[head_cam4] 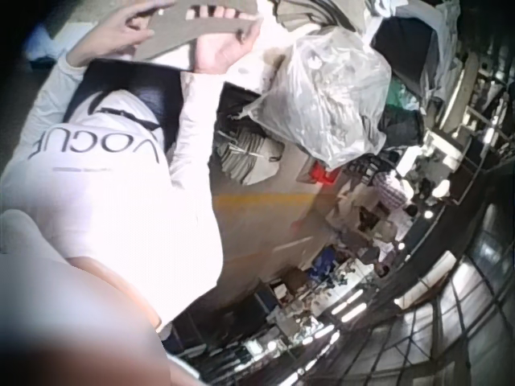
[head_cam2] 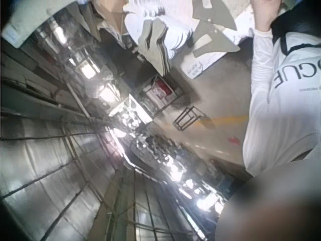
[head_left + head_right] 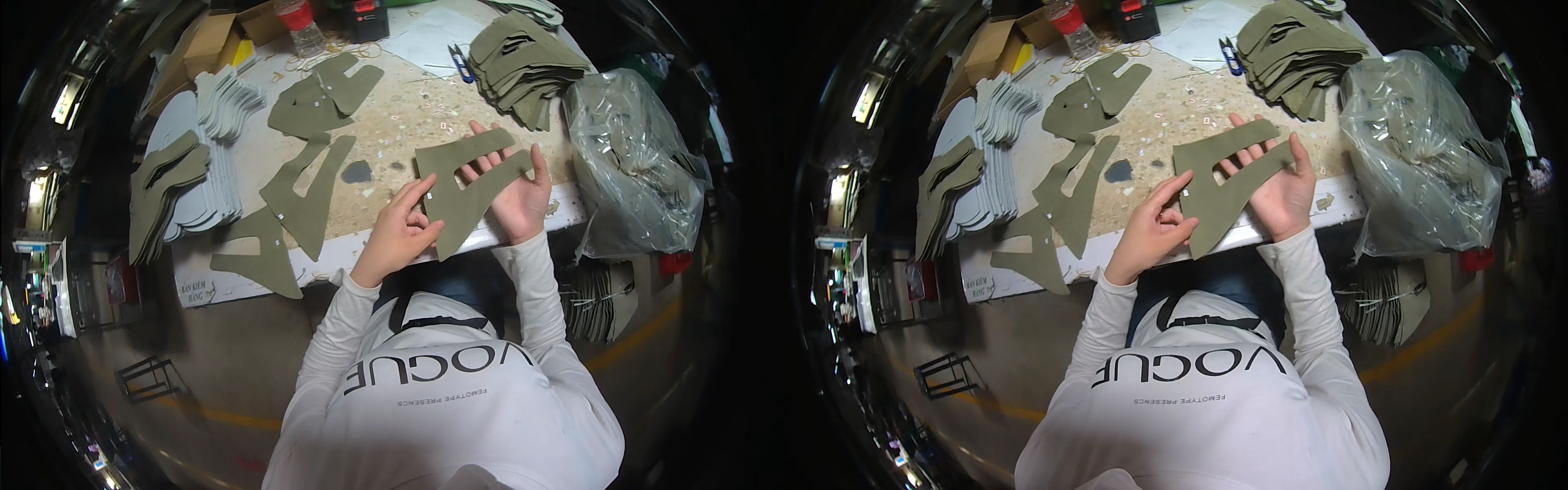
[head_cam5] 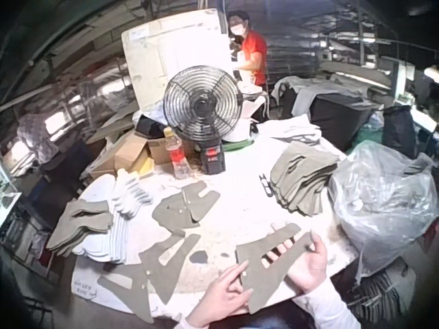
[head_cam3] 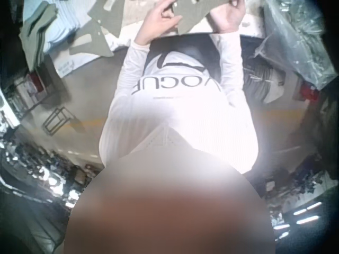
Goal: The person repeatedly picks up olive-green fabric pieces from a table, aligns them, and places them into a neat stack. The person also handles a small dark piece and a rubber band, placing them on the table. The task continues with the person organizing the fabric pieces into a pile.
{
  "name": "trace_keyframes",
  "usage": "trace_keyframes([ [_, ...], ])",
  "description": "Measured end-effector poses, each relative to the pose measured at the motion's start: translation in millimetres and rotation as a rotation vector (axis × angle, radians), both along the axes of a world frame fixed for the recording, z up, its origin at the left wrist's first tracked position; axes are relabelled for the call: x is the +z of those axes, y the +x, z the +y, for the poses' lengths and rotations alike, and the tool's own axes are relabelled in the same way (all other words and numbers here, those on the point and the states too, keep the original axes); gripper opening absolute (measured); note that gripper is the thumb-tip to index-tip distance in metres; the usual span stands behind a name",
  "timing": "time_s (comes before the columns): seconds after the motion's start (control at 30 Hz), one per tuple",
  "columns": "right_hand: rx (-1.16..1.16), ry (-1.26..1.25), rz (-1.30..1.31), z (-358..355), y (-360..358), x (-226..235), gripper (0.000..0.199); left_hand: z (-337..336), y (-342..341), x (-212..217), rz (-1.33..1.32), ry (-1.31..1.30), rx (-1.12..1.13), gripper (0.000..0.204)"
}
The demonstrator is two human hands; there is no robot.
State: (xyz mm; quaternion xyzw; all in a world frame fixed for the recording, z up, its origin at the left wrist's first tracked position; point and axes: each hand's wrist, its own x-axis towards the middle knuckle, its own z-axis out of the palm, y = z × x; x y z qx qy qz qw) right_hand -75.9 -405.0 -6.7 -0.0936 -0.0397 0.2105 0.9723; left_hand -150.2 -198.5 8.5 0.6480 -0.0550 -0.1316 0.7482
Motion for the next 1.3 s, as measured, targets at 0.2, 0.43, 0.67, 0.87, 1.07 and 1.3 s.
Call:
trace_keyframes([
  [0.2,-0.221,-0.253,-0.014,-46,12,2,0.069,-5,-12,8,-0.190,0.463,0.109,0.062],
  [0.43,-0.648,-1.391,-0.546,-36,-8,22,0.043,71,-64,38,-0.262,0.954,0.542,0.023],
  [0.67,-0.407,-1.677,-1.020,16,-47,27,0.027,136,-132,46,-0.149,1.238,0.398,0.045],
  [0.87,-0.258,-1.591,-1.147,59,-50,14,0.025,145,-140,25,-0.250,1.128,0.538,0.034],
  [1.07,-0.272,-1.634,-1.202,64,-51,5,0.025,155,-138,29,-0.277,1.023,0.529,0.024],
  [1.3,-0.284,-1.652,-1.231,64,-52,3,0.025,156,-137,27,-0.269,0.916,0.563,0.016],
])
